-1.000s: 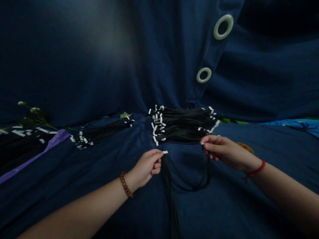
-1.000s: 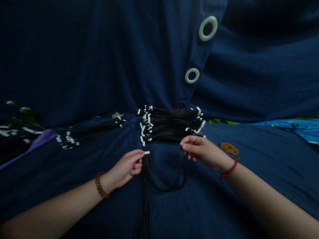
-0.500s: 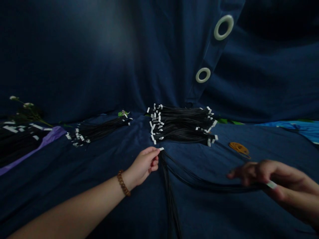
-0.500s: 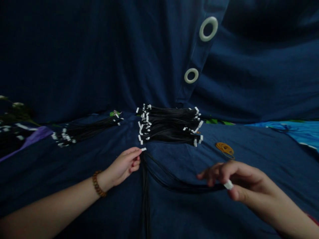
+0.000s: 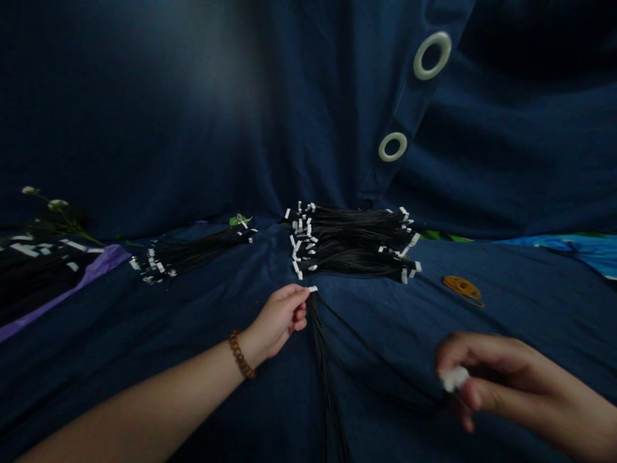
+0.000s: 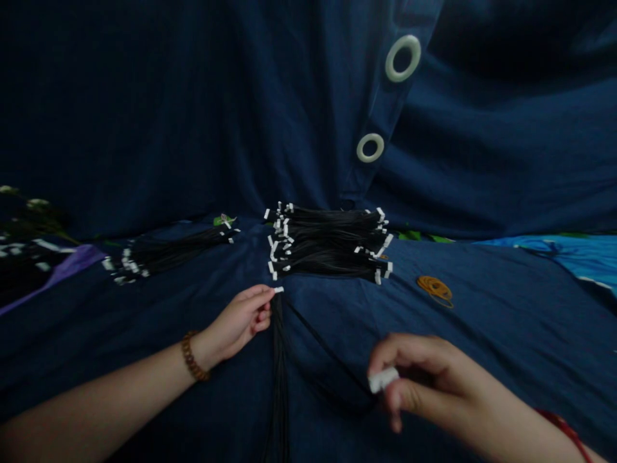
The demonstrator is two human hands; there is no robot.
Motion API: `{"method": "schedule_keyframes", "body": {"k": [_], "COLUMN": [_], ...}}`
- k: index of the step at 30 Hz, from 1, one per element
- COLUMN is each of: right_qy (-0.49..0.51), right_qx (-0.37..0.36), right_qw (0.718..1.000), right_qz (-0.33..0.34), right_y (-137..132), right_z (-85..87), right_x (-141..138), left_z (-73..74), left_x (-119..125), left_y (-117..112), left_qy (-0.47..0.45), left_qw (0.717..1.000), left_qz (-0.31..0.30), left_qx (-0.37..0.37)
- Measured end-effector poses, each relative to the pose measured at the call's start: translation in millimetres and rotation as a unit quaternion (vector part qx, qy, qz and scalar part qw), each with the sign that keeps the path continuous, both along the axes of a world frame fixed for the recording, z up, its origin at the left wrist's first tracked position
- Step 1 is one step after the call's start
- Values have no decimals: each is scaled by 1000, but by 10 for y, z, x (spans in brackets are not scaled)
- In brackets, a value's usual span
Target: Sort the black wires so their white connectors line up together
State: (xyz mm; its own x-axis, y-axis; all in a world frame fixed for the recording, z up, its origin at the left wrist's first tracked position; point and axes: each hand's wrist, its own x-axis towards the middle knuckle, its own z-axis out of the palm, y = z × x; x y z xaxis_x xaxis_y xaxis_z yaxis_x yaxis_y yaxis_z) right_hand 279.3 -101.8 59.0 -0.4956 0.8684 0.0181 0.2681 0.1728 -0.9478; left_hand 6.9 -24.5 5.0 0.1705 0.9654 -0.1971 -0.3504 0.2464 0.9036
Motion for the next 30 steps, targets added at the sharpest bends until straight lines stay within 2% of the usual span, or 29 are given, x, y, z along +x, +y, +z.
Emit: {"method": "schedule_keyframes", "body": {"k": [2, 4, 8, 11, 15, 19, 23, 28, 30], "right_qy": [27, 46, 46, 26, 19, 38, 80, 135, 152], "right_qx": [3, 63, 120, 170, 202, 162, 70, -45, -89], "right_qw": [1000, 995, 990, 984, 978, 985, 993, 989, 983], "right_qz": [-12, -63, -53, -44, -53, -47, -44, -47, -45], "right_y": [211, 445, 793, 882, 898, 930, 951, 860, 812], "right_z": [32, 31, -98, -212, -286, -351, -370, -166, -119], "right_x": [-114, -271, -670, -917, -1034, -1039, -1064, -1061, -1047], "left_z": [8, 20, 48, 63, 67, 67, 58, 31, 35], "left_x": [5, 7, 6, 7, 11, 13, 25, 29, 6], "left_y": [-8, -20, -49, -68, -80, -82, -79, -82, -105], "left_qy": [6, 10, 16, 20, 27, 37, 58, 94, 106], "left_qw": [1000, 1000, 999, 998, 998, 997, 996, 990, 988], "left_qz": [-7, -16, -34, -45, -59, -62, -64, -80, -69], "left_qx": [4, 10, 23, 27, 27, 26, 37, 64, 90]}}
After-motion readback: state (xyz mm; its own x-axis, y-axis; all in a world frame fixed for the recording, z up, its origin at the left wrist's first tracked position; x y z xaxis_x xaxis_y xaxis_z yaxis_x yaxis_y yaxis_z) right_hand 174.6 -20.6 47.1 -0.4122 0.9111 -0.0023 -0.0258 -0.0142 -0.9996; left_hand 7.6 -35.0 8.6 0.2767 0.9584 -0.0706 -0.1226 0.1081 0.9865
